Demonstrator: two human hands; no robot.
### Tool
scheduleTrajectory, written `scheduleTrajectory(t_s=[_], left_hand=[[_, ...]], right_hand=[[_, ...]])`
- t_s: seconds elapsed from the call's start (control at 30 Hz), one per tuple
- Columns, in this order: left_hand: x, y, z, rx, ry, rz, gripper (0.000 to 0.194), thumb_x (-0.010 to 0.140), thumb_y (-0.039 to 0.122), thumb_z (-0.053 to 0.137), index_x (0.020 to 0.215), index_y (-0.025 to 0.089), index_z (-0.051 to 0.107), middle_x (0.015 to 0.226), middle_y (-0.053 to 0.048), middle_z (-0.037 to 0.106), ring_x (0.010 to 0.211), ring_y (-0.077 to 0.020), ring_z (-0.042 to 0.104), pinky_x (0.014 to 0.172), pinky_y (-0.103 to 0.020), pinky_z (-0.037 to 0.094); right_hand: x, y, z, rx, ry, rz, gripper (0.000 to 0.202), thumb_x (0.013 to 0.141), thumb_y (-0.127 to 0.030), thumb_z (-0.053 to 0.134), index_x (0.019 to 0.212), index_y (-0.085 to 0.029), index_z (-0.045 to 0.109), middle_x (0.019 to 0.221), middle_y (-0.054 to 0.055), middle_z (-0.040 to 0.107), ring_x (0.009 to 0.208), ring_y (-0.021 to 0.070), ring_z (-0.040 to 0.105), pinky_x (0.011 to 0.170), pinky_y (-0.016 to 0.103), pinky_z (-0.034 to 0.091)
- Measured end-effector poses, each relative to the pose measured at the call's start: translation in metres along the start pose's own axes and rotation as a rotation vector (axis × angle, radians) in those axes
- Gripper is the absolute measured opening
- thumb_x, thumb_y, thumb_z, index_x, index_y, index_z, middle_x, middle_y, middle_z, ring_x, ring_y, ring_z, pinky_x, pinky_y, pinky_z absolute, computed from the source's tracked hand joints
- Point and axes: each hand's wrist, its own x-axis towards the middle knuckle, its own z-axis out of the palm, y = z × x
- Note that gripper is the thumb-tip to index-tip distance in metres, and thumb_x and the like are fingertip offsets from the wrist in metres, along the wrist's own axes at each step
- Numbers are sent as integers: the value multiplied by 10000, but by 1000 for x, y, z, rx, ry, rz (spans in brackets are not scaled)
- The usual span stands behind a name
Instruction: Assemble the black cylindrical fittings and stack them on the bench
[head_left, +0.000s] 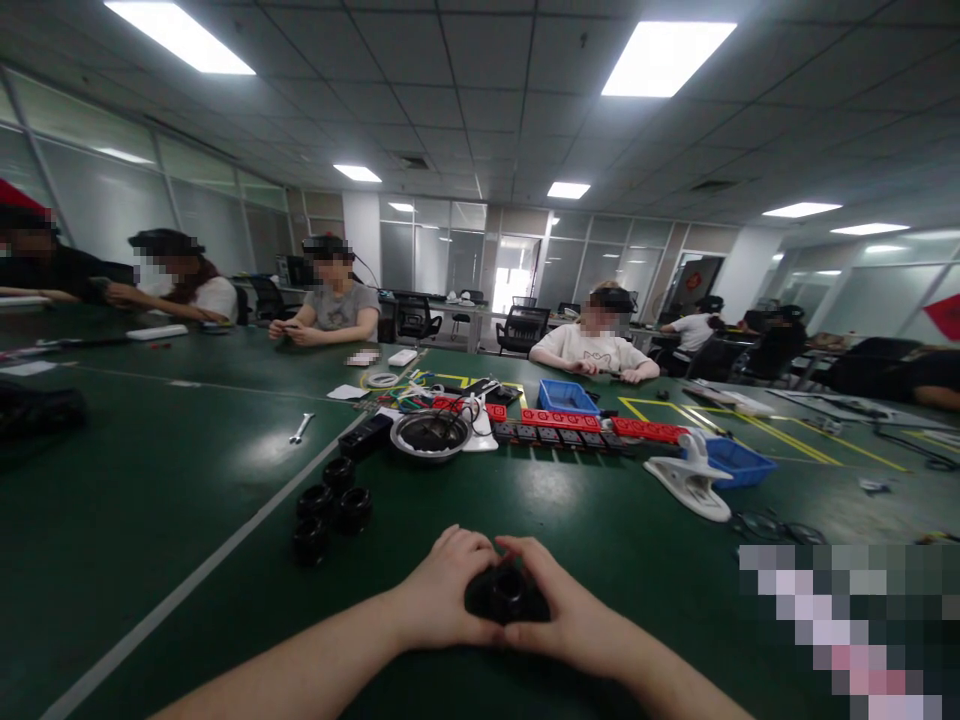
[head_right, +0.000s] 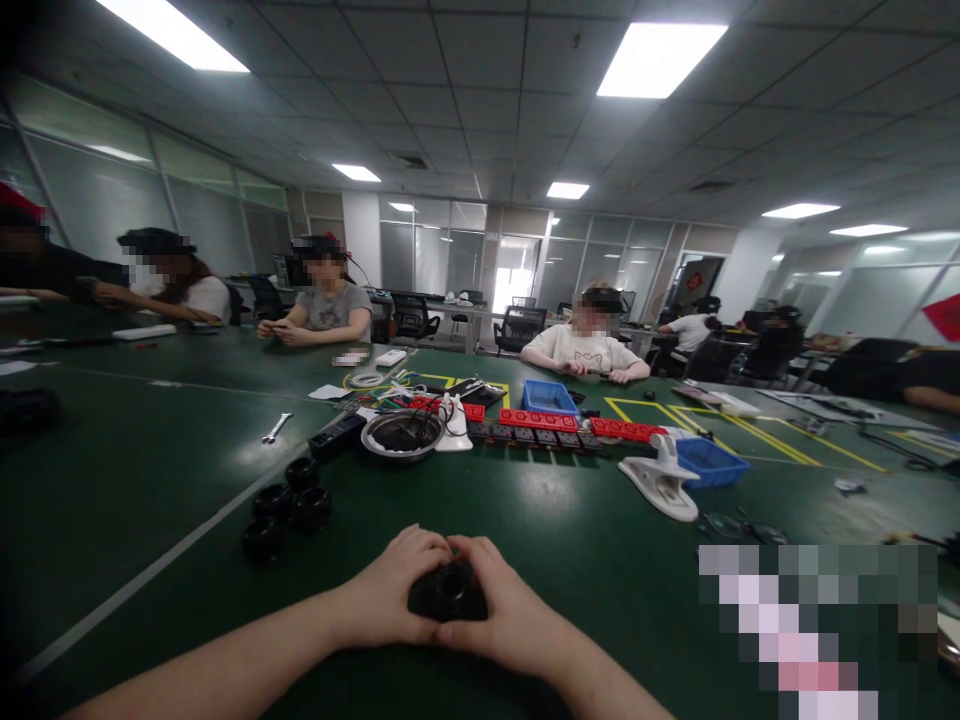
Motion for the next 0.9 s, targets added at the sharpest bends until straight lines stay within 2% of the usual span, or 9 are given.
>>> scheduleTrajectory(t_s=[0.1,0.2,0.3,0.37,0.43,0.6,0.67,0.77,0.9], left_hand=[[-3,6,6,13,65,-87,567,494,554,714,911,208,544,954,-24,519,941,-248,480,1007,-509,138],[-3,12,12,64,119,-135,458,519,503,718,809,195,542,863,-9,518,877,-224,493,998,-481,183],[-3,12,12,71,108,-120,352,578,442,701,784,196,555,850,-8,521,851,-210,490,914,-403,317],[-2,8,9,33,63,-104,405,559,459,719,839,204,576,882,-15,523,857,-214,483,818,-347,384],[-1,4,4,0,9,-71,463,551,483,727,918,231,596,932,-18,520,883,-220,473,783,-324,395],[-2,-2,-1,2,-61,63,404,643,466,680,1008,309,605,1046,-12,516,989,-240,437,866,-360,340],[-2,-1,-1,6,-59,76,456,631,472,682,1046,310,581,1061,-15,517,996,-246,437,876,-373,334],[-3,3,1,-1,-22,29,570,560,513,704,1059,279,558,1053,-30,521,984,-256,450,899,-403,323],[-5,13,7,19,85,-90,615,467,590,712,941,227,566,968,-33,536,944,-258,478,991,-494,181]], right_hand=[[1,3,17,-76,226,134,582,577,-250,711,1079,-138,439,965,58,496,886,208,489,758,314,404],[2,4,26,-220,305,158,333,588,-201,681,864,-170,498,810,11,511,759,177,486,688,294,396],[2,1,21,-254,240,34,238,644,-185,625,867,-187,544,854,25,523,826,189,485,756,315,388],[2,-1,12,-181,149,-42,285,667,-166,586,949,-202,565,922,35,520,898,196,481,813,328,378],[2,-2,3,-87,52,-68,359,663,-137,551,1013,-216,570,983,38,512,949,195,474,850,332,367],[1,-5,-9,-21,-148,-75,396,658,-130,512,1035,-226,585,1061,38,494,1039,199,439,909,334,327],[0,-5,-8,-34,-133,-84,404,681,-166,521,1079,-225,552,1105,44,470,1063,201,427,918,334,320],[-1,-6,-3,-160,-14,-48,490,694,-287,588,1158,-188,467,1114,78,472,1041,223,438,902,355,331],[-3,-8,8,-395,116,104,599,579,-382,709,1077,-146,476,1014,90,524,940,251,476,819,364,361]])
